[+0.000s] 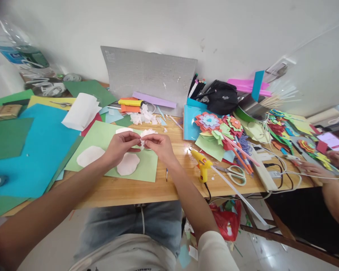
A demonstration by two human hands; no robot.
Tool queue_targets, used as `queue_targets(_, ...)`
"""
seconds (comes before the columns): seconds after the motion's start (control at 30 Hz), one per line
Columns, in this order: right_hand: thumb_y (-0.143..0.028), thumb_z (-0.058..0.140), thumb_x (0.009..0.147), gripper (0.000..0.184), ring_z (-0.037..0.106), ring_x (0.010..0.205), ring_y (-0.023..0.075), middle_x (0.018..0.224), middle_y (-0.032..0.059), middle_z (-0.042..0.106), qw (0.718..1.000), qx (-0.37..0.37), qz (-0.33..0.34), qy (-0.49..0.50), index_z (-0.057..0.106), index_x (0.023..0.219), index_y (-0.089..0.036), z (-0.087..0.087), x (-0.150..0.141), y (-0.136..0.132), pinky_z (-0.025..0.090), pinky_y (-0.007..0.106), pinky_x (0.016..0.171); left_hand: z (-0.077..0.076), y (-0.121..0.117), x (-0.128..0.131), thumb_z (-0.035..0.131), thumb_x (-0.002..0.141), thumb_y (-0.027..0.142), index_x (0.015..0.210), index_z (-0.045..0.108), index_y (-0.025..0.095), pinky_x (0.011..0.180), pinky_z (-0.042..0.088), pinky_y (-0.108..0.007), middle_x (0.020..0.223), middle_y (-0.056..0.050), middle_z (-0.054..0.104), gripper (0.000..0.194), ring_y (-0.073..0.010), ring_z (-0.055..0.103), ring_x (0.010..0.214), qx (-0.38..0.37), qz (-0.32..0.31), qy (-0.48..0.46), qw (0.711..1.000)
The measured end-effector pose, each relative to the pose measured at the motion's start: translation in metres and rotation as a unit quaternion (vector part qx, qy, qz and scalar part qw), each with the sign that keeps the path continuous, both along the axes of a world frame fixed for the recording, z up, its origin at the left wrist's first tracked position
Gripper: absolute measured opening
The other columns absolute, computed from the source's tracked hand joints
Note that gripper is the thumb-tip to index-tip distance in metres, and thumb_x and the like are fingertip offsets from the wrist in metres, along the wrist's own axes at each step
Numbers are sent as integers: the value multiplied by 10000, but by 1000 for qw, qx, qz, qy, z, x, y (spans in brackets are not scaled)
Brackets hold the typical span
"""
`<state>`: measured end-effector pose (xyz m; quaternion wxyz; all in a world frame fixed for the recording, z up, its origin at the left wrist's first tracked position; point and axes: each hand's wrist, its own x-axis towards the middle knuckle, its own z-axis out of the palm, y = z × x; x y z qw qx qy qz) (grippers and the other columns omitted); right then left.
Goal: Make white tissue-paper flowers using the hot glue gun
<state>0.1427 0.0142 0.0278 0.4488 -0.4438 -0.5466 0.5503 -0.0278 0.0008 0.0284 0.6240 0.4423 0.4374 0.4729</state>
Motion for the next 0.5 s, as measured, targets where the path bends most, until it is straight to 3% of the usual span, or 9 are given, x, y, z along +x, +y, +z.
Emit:
queue_targets(0.27, -280, 658, 711, 121, 638, 688, 146, 712, 5, 693, 999, 36, 3, -23, 746, 766, -218, 5, 0, -2, 534, 306, 718, 5, -2, 0, 738, 715, 396, 869, 663, 167, 694, 600, -353, 802, -36, 652, 286, -186, 643, 818, 14, -1, -15, 1000)
queue_targets(0.5, -309, 646, 752, 151, 635, 703, 144, 756, 11, 689, 999, 49, 16, -6, 727, 838, -215, 8, 0, -5, 531, 303, 714, -2, 1, 0, 773, 684, 385, 900, 644, 167, 703, 603, -356, 832, -34, 673, 333, -171, 653, 778, 24, 12, -7, 1000)
